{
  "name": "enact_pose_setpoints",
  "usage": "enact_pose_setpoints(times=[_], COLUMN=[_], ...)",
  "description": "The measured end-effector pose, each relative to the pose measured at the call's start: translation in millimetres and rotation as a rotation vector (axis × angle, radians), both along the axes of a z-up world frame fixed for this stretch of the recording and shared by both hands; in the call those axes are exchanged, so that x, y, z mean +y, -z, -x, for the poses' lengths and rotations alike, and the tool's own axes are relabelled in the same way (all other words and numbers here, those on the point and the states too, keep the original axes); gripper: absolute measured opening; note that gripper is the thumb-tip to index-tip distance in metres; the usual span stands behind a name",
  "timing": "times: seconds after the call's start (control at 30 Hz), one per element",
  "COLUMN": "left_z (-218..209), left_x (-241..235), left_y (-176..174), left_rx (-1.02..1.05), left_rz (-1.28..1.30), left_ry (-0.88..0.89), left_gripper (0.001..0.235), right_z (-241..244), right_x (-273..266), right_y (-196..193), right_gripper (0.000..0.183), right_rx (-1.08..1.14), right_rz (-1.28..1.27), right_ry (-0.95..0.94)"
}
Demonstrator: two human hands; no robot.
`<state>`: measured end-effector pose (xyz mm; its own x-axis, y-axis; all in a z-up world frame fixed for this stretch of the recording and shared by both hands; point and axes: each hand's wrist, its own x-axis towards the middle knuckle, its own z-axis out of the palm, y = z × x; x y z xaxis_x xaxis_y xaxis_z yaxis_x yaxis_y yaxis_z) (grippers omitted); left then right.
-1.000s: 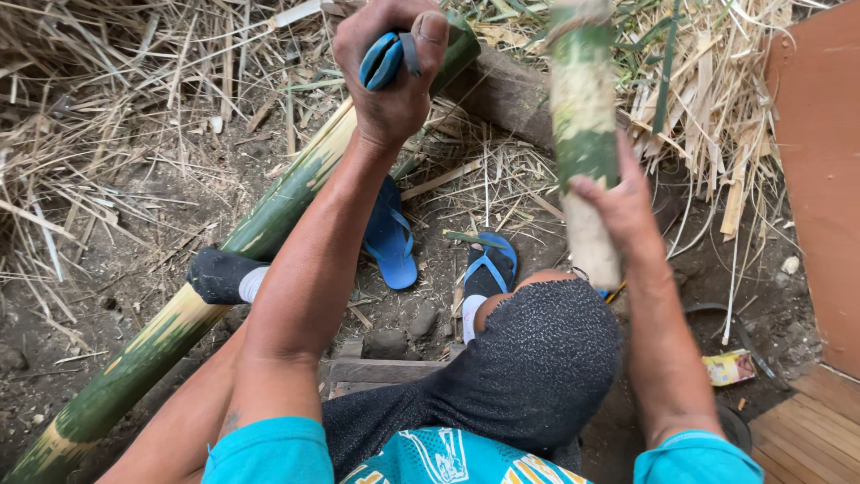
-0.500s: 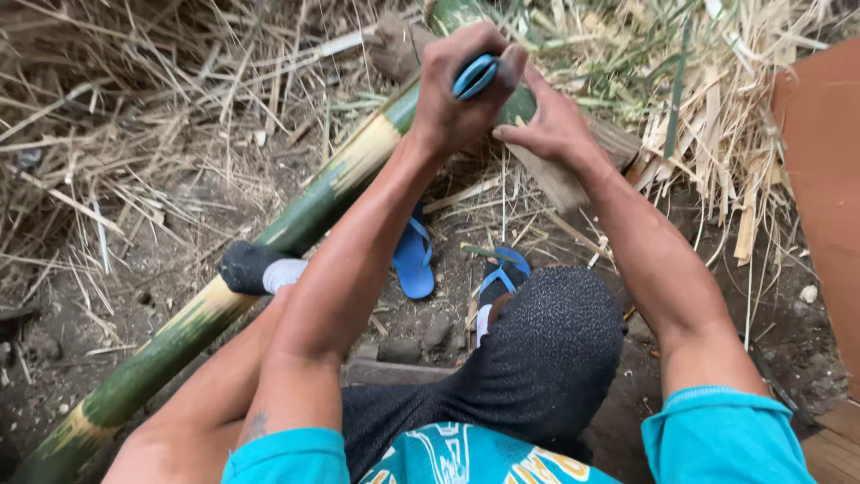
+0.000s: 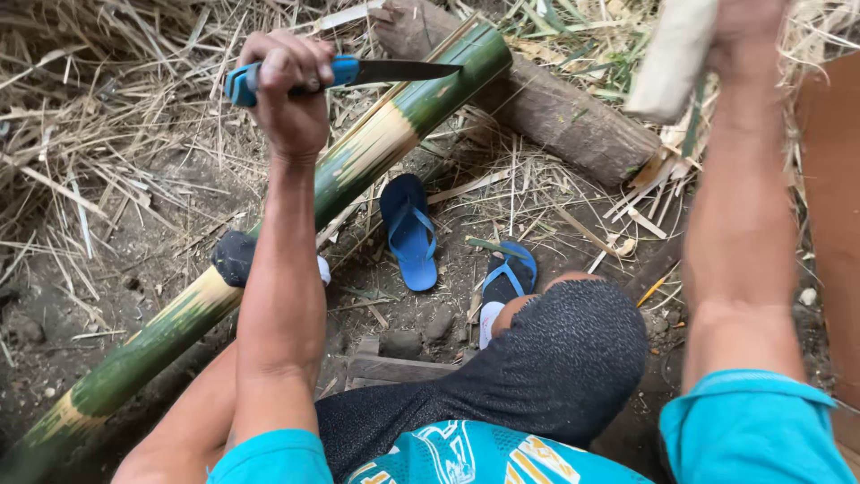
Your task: The person sits on the ground and uses a curved knife to shave the outer green layer off a bamboo pole. After smoothing the surface, the person uses a pencil to draw a line on the bamboo.
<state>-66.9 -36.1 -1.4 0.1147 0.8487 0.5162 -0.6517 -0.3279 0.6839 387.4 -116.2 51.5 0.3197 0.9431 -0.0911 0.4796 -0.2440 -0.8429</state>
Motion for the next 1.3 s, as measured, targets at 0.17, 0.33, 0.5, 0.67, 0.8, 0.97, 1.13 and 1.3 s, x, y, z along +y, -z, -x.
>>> enact_pose_setpoints(times=[0.17, 0.33, 0.5, 0.67, 0.8, 0.97, 1.13, 1.3], left_z=[-47.2, -51.9, -10.7, -17.6, -50.2, 48.3, 133.4, 41.0], left_x=[23.4, 8.6, -35.1, -47.5, -45.6, -7.8, -7.0, -1.5], left_y=[-24.5, -55.3, -57.3, -61.2, -42.3, -24.1, -33.8, -68.1], left_rx=[0.319, 0.526, 0.426, 0.476, 0.845, 0.239, -0.153, 0.301], left_rz=[0.098, -0.223, -0.074, -0.193, -0.375, -0.035, 0.534, -0.106], left_ry=[-0.065, 0.014, 0.04, -0.21, -0.142, -0.557, -0.97, -0.368], left_gripper=[0.016, 0.017, 0.012, 0.015, 0.015, 0.026, 0.032, 0.025], right_z=[149.9, 153.8, 113.4, 175.4, 204.4, 140.2, 83.3, 62.7], right_x=[-8.9, -23.1, -29.1, -35.6, -60.3, -97.9, -155.8, -189.3], right_y=[75.8, 105.0, 65.5, 69.2, 102.7, 101.5, 108.9, 133.3], right_gripper=[0.115, 0.118, 0.114, 0.109, 0.12, 0.121, 0.115, 0.108], right_rx=[0.082, -0.012, 0.204, 0.11, 0.087, -0.104, -0.021, 0.121], right_rz=[0.313, 0.222, 0.274, 0.296, 0.286, 0.403, 0.298, 0.158], right_ry=[-0.528, -0.478, -0.148, -0.301, -0.581, -0.466, -0.154, -0.021])
